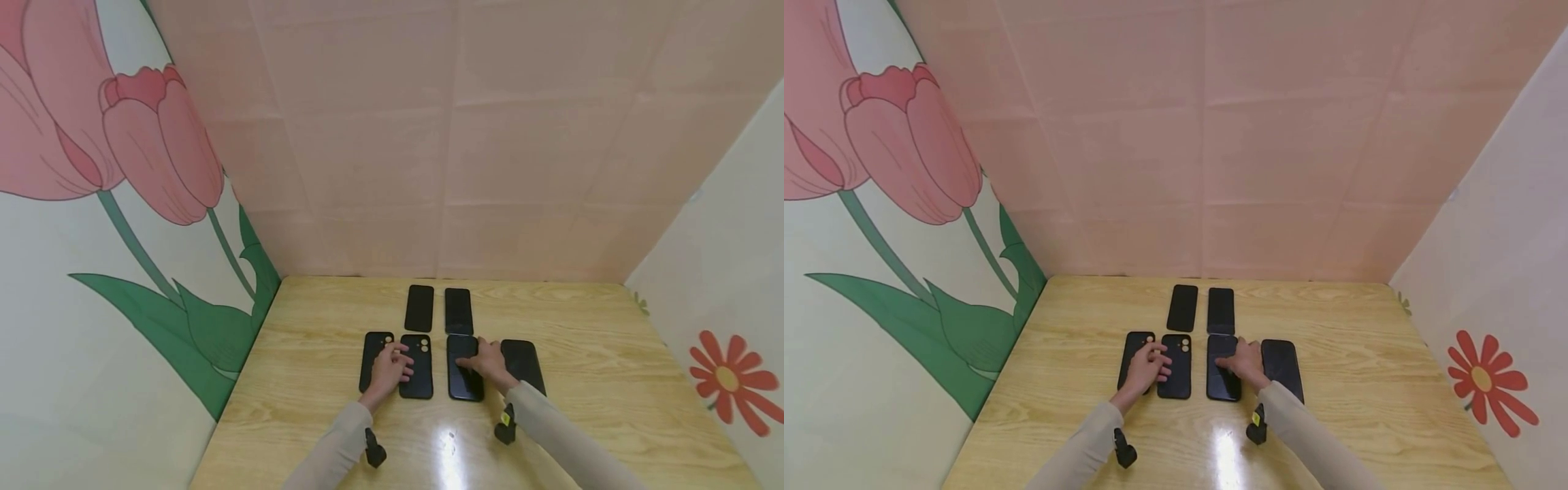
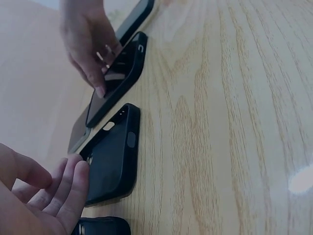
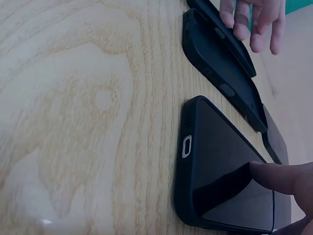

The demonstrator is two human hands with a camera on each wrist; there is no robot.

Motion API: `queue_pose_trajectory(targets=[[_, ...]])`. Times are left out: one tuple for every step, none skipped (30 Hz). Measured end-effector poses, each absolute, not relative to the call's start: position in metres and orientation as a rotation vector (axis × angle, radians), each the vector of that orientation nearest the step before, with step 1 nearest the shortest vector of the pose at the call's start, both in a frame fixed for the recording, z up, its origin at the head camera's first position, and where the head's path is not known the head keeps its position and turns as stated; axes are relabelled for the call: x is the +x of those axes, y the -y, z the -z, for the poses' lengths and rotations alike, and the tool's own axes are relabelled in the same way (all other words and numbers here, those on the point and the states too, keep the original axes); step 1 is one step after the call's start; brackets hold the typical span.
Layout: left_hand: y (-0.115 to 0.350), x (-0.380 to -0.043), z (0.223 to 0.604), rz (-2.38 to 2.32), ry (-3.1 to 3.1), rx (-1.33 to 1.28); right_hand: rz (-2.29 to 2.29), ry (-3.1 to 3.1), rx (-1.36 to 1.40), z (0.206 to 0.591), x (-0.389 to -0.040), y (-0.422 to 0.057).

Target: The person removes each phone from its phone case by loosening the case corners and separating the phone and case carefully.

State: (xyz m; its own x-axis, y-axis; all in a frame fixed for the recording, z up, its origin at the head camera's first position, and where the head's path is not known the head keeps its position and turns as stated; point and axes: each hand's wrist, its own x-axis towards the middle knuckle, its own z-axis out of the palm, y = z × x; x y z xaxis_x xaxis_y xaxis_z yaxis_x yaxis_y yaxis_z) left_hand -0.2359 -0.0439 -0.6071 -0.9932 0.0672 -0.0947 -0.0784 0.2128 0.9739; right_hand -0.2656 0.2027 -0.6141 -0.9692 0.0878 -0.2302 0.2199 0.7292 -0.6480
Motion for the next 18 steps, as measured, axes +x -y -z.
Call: queue_pose_trajectory(targets=[[0.0441,-0.2356,0.6070,-1.902,-2.351,-0.008,1.081,-2.742,0.245,0.6141,-0.2652,-0.2031],[0.0442,-0.2355,0.6071,-1.901,-2.350,-0.005,1.098,-2.736,0.246,0.6139,-0.2646,-0.2035],[0.0440,-0.2355,0.6069,-1.899,-2.347,-0.005,1.113,-2.733,0.247,0.6141,-0.2644,-0.2040],[0.0438,-0.2355,0.6068,-1.899,-2.340,-0.008,1.128,-2.727,0.250,0.6140,-0.2640,-0.2044],[0.0438,-0.2354,0.6066,-1.901,-2.339,-0.004,1.142,-2.725,0.253,0.6139,-0.2643,-0.2047],[0.0437,-0.2352,0.6060,-1.901,-2.335,-0.005,1.151,-2.725,0.255,0.6140,-0.2644,-0.2049],[0.0435,-0.2352,0.6058,-1.902,-2.334,-0.002,1.156,-2.723,0.260,0.6142,-0.2648,-0.2050],[0.0434,-0.2351,0.6059,-1.903,-2.333,-0.004,1.159,-2.722,0.269,0.6143,-0.2652,-0.2049],[0.0434,-0.2351,0.6060,-1.905,-2.331,-0.003,1.160,-2.720,0.279,0.6150,-0.2660,-0.2051],[0.0437,-0.2347,0.6058,-1.907,-2.332,-0.003,1.163,-2.716,0.288,0.6155,-0.2670,-0.2048],[0.0441,-0.2343,0.6057,-1.905,-2.336,-0.004,1.164,-2.718,0.294,0.6158,-0.2679,-0.2044],[0.0442,-0.2341,0.6056,-1.904,-2.337,-0.007,1.165,-2.714,0.308,0.6161,-0.2682,-0.2042],[0.0445,-0.2340,0.6055,-1.905,-2.340,-0.005,1.165,-2.711,0.321,0.6162,-0.2687,-0.2040],[0.0449,-0.2337,0.6053,-1.902,-2.341,-0.008,1.167,-2.709,0.332,0.6159,-0.2686,-0.2037],[0.0451,-0.2335,0.6048,-1.904,-2.342,-0.008,1.166,-2.707,0.343,0.6159,-0.2687,-0.2036],[0.0453,-0.2333,0.6044,-1.904,-2.342,-0.011,1.167,-2.707,0.351,0.6152,-0.2684,-0.2033],[0.0456,-0.2332,0.6043,-1.905,-2.344,-0.011,1.170,-2.704,0.358,0.6144,-0.2680,-0.2029],[0.0459,-0.2330,0.6039,-1.908,-2.344,-0.012,1.177,-2.696,0.368,0.6142,-0.2678,-0.2028]])
